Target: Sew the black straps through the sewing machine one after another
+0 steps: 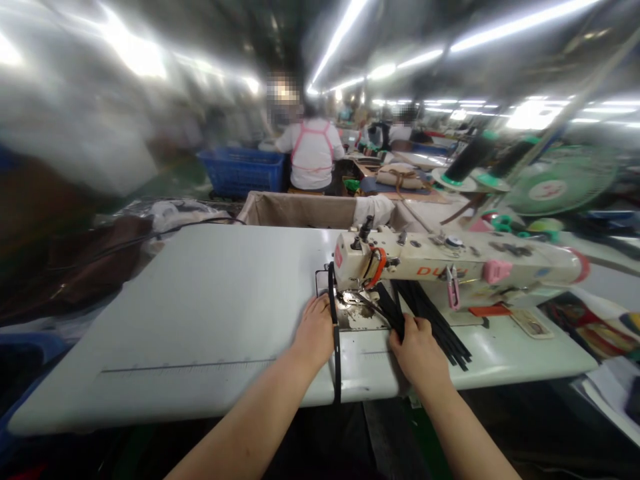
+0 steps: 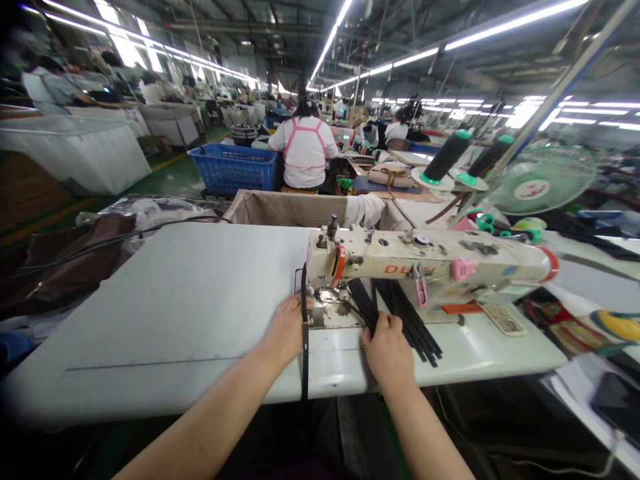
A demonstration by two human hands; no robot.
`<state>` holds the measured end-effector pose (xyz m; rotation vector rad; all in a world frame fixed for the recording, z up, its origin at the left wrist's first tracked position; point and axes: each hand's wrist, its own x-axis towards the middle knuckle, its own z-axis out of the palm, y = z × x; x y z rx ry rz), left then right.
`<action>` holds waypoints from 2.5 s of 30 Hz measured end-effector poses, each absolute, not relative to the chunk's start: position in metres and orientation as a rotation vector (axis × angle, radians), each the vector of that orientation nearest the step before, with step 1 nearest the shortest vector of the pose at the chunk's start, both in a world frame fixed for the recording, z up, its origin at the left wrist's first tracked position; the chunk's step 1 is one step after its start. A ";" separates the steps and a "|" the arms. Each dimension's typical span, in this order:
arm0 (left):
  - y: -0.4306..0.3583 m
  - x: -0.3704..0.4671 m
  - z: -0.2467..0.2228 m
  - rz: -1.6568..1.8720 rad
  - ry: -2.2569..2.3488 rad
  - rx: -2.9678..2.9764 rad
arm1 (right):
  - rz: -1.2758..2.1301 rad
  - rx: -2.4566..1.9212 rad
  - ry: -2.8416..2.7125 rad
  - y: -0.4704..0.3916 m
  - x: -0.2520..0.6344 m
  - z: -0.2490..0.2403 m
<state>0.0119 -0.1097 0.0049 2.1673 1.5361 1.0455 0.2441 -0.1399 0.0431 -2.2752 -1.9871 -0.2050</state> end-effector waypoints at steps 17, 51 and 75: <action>-0.123 0.026 -0.003 0.971 1.624 2.262 | -0.062 -2.416 -1.740 -0.085 0.242 0.063; -0.127 0.017 0.001 0.796 1.619 2.177 | 0.097 -2.405 -1.643 -0.115 0.279 0.081; -0.120 0.002 -0.018 1.189 1.494 2.150 | 0.607 -2.129 -1.439 -0.138 0.332 0.063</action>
